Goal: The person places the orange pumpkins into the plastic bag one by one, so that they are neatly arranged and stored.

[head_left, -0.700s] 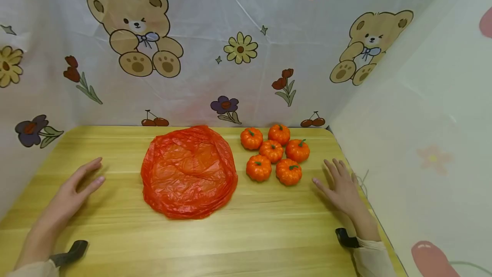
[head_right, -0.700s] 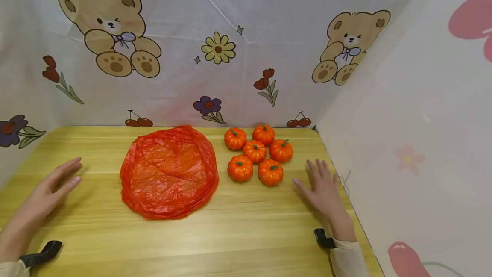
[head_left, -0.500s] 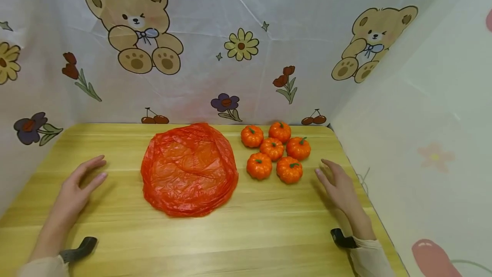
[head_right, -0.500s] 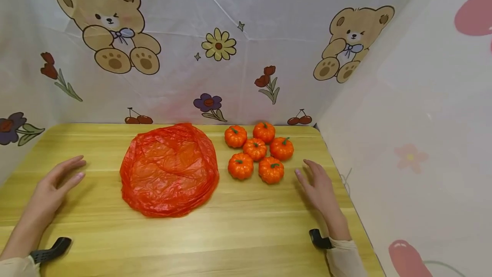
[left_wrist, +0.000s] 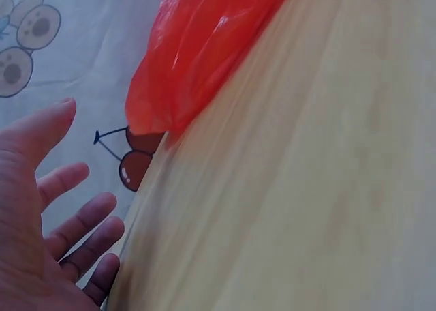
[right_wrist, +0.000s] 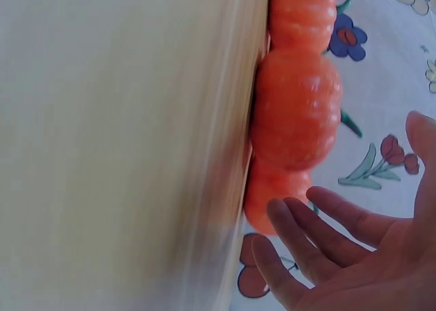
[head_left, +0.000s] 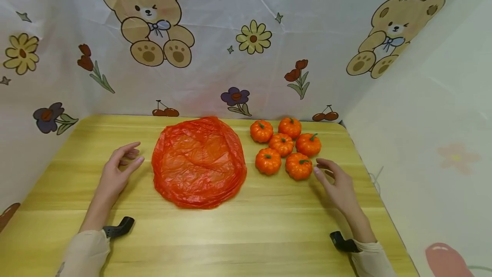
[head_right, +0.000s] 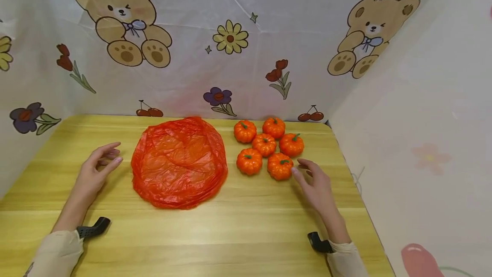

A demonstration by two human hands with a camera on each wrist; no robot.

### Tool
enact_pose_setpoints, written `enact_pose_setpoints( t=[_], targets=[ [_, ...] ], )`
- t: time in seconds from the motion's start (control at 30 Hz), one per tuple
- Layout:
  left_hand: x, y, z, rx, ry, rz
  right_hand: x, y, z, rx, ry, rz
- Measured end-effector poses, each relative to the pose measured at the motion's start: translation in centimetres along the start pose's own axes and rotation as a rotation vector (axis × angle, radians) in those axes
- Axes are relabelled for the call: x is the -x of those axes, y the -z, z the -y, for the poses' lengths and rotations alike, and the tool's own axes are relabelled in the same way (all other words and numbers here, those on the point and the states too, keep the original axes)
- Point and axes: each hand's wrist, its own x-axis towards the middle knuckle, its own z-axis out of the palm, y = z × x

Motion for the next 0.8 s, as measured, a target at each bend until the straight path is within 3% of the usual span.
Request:
enact_pose_setpoints(
  t=[0.23, 0.4, 0.8],
  targets=[
    [-1.5, -3.0, -1.4, -0.002, -0.040, 0.089, 0.3, -0.7, 0.6, 0.002, 0.003, 0.031],
    [-2.2, -4.6, -2.3, -0.055, -0.066, 0.140, 0.4, -1.3, 0.7, -0.011, -0.005, 0.031],
    [-2.0, -5.2, -2.2, -0.094, -0.064, 0.138, -0.1, -2.5, 0.7, 0.023, 0.006, 0.050]
  ],
)
